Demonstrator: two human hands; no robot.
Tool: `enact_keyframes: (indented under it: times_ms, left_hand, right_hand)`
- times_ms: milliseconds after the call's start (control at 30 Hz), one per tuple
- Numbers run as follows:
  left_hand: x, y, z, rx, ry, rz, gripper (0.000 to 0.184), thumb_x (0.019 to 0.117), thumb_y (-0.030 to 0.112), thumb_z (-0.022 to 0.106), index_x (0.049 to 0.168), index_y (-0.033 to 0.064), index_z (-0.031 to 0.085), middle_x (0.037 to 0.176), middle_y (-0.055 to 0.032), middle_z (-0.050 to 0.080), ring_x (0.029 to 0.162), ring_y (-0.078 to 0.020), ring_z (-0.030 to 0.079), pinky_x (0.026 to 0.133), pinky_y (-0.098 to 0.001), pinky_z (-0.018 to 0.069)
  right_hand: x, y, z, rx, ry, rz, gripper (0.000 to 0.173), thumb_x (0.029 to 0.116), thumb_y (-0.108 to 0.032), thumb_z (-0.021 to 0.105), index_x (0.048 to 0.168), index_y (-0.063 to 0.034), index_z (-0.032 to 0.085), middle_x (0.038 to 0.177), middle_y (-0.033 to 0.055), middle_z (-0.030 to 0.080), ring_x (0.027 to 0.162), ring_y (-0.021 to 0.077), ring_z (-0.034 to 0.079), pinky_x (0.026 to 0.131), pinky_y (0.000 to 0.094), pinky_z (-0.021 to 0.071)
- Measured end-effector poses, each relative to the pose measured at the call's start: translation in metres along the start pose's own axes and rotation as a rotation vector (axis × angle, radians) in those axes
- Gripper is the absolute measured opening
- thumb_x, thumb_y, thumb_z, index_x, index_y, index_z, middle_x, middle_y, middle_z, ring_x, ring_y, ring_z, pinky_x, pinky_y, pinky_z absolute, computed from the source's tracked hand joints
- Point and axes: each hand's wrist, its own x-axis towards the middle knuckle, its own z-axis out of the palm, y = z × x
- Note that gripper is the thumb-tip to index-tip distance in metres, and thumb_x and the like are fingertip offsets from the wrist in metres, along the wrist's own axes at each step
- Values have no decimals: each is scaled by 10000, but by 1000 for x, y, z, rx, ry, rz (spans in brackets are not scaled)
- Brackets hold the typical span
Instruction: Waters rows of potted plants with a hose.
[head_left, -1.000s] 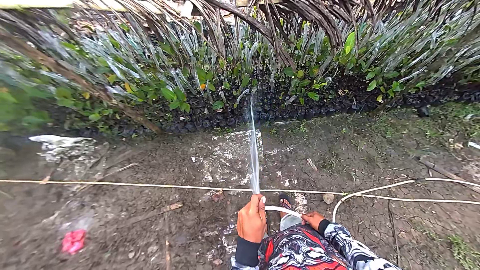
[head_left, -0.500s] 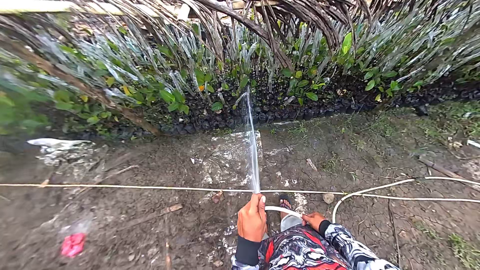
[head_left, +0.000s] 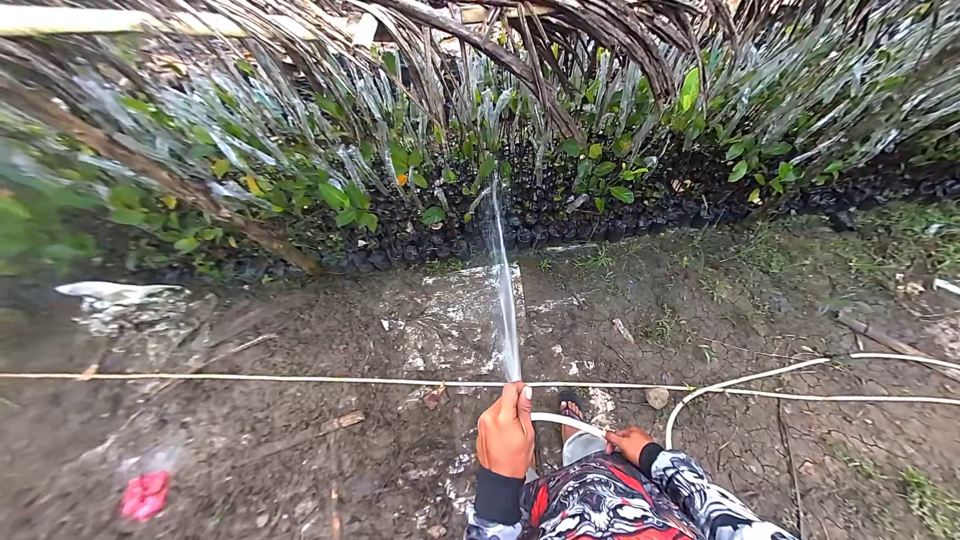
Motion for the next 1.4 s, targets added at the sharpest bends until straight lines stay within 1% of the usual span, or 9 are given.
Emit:
enact_keyframes:
  times_ms: [67,133,200,467,633,800,1000,1100,1400]
  left_hand:
    - [3,2,1,-9,2,14,374,1048,344,472,990,85,736,646,-35,659,553,-175,660,512,-373,550]
    - [5,3,2,-9,4,26,377,1046,342,472,983,82,737,645,-32,659,553,-173,659,512,-369,549]
    - [6,1,1,-14,-15,47,376,1046,345,473,983,85,737,634,-33,652,544,-172,653,506,-369,545]
    - [10,-9,-5,-9,-34,55,391,1046,362,462,977,92,737,623,-24,644,536,-164,644,502,-368,536]
    - [11,-9,-6,-22,-24,67,389,1051,363,461,978,97,734,628,-19,648,544,-153,647,507,-355,538]
    - [13,-9,-8,-27,-12,58,386,1053,368,460,979,105,732,638,-7,648,546,-131,639,507,-335,531]
    - [17,-8,-8,-35,-5,81,396,1052,375,459,969,105,736,632,-10,645,545,-126,638,506,-329,528]
    - [19,-8,-8,-49,-6,98,390,1053,364,462,975,94,733,630,-15,645,539,-136,636,500,-336,528]
    - [24,-6,-7,-76,-3,115,382,1058,358,467,975,93,729,640,-11,650,542,-127,632,505,-328,530]
  right_hand:
    - [-3,-2,-2,-10,-4,4,505,1083,-490,482,1070,-87,786,1077,180,729,1019,316,660,979,539,471]
    - [-10,-7,-5,-30,-22,3,517,1094,-484,452,1108,-83,780,1143,197,720,1093,336,654,1028,545,453]
    - [-16,-11,-7,-29,-32,3,520,1099,-477,446,1122,-74,774,1159,203,713,1106,334,646,1036,535,445]
    - [-8,-4,-5,0,-7,19,496,1087,-484,477,1081,-96,785,1110,176,724,1064,307,654,1002,524,461]
    - [-10,-7,-6,-1,-6,31,498,1083,-492,481,1091,-95,781,1109,173,722,1053,299,651,996,515,462]
    - [-12,-8,-7,-2,-17,33,504,1087,-490,473,1100,-92,781,1133,184,719,1083,313,649,1016,521,457]
    - [-8,-6,-5,4,-7,26,505,1085,-489,480,1088,-82,781,1113,183,721,1054,310,651,1000,523,460]
    - [-5,-2,-3,15,12,15,513,1081,-492,489,1083,-71,783,1110,203,722,1061,334,654,1006,547,460]
    - [-3,0,-3,-2,20,13,510,1079,-507,480,1067,-101,789,1080,178,729,1039,317,658,986,533,470]
